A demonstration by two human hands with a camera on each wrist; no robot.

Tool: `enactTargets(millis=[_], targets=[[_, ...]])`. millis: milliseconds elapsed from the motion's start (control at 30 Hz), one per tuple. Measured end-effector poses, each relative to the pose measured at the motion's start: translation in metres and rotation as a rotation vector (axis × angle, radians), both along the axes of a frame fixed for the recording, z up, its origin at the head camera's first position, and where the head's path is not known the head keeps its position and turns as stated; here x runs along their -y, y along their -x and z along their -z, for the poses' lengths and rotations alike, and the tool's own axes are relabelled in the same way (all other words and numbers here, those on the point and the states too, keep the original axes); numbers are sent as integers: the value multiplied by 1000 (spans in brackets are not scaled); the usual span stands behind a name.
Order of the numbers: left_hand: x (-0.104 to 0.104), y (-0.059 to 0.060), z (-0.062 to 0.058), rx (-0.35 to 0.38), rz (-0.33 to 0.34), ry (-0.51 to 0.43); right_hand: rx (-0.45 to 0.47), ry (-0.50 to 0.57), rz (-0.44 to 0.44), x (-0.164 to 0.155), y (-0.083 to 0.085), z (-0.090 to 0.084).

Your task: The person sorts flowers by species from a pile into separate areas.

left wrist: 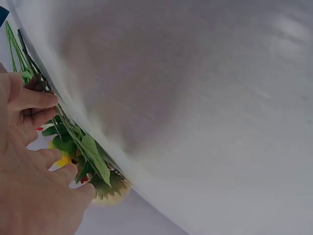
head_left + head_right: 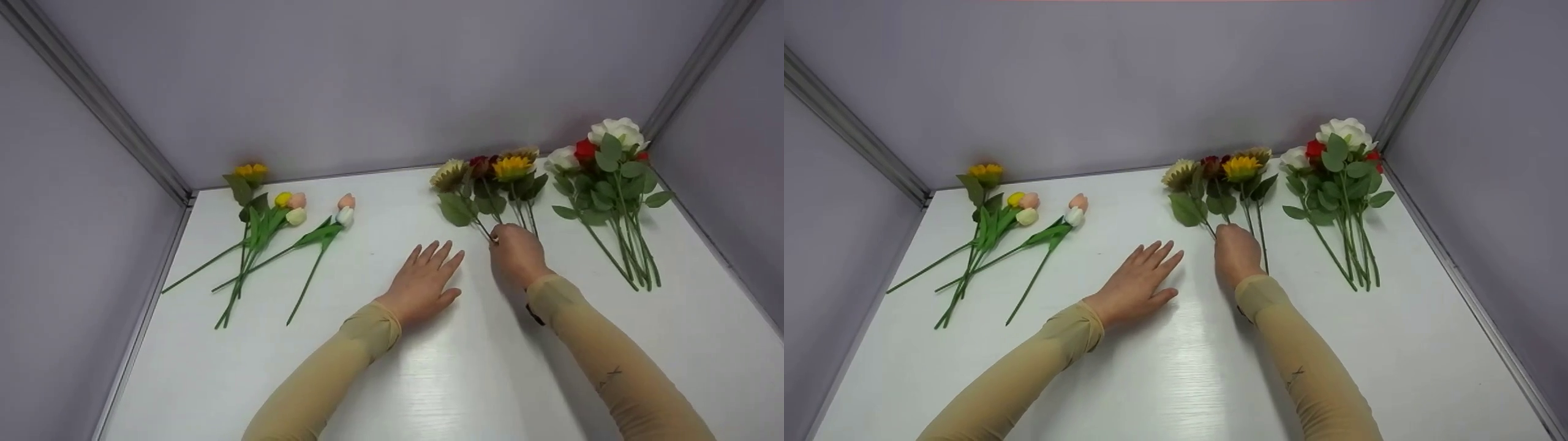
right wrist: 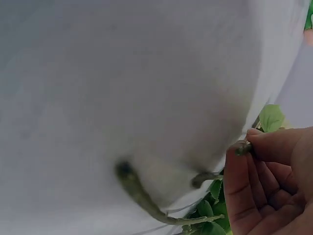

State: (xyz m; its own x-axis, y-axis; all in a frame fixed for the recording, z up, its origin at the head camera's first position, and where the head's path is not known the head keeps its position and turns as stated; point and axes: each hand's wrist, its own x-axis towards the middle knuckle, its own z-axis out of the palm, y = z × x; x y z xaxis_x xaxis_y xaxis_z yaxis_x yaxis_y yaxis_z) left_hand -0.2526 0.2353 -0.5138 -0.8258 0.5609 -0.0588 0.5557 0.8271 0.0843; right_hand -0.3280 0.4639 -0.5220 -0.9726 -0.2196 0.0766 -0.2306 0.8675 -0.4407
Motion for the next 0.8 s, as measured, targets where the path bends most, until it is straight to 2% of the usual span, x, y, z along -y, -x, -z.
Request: enactTargets(millis=[367,667,800], targets=[[-2,-1,1,69,0,-36,-3,9,-1,-4,-1,3],[4,0,1,68,-14,-37,11,31,-2,-5,-1,3],[12,2,0,78,-37,-61,-10,48,-7,-3,-3,1]])
